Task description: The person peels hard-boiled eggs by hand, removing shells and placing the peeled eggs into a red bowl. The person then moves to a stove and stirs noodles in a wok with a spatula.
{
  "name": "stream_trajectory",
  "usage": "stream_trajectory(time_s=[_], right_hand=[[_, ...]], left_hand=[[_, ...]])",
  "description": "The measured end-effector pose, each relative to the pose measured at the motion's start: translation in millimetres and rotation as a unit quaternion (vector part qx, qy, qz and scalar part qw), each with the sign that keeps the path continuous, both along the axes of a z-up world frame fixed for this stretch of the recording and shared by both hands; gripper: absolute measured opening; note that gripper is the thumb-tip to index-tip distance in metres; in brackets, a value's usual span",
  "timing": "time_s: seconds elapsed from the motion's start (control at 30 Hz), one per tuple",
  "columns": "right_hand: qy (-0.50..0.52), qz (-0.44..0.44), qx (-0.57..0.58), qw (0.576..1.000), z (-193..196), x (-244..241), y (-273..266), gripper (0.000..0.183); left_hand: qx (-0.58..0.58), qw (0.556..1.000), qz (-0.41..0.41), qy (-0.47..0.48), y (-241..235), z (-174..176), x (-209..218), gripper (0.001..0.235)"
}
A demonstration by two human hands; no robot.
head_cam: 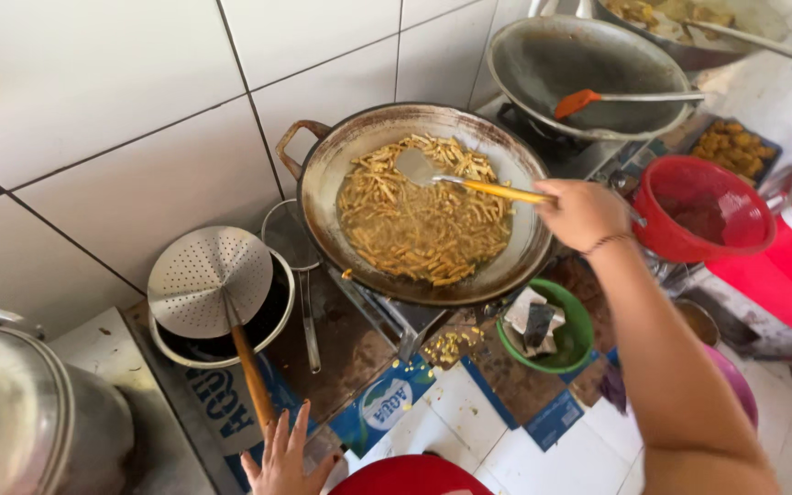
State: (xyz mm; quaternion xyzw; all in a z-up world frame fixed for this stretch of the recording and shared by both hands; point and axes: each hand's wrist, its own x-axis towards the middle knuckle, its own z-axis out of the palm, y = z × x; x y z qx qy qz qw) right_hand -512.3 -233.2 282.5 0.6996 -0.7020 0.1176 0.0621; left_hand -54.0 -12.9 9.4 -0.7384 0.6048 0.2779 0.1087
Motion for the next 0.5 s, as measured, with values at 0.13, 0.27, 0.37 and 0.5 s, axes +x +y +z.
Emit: stream_trajectory(time_s=[0.13, 0.27, 0.37, 0.5], right_hand=[[0.139, 0.035, -0.085, 0.986, 39, -58, -7, 0.026], [0.264, 0.03, -0.094, 0.959, 53, -90, -28, 0.022], [0.318, 0.035, -0.08, 0.944, 52, -99, -42, 0.021], [0.334, 0.042, 0.007, 0.942, 60, -107, -74, 0.023]], left_hand=[[0.037, 0.999, 0.019, -0.005, -17, -2, -22, 0.112], [0.03, 0.999, 0.042, -0.013, -30, -14, -53, 0.106], [0.066, 0.995, 0.067, -0.021, -32, -21, -72, 0.108], [0.145, 0.989, 0.038, -0.017, -31, -26, -84, 0.103]])
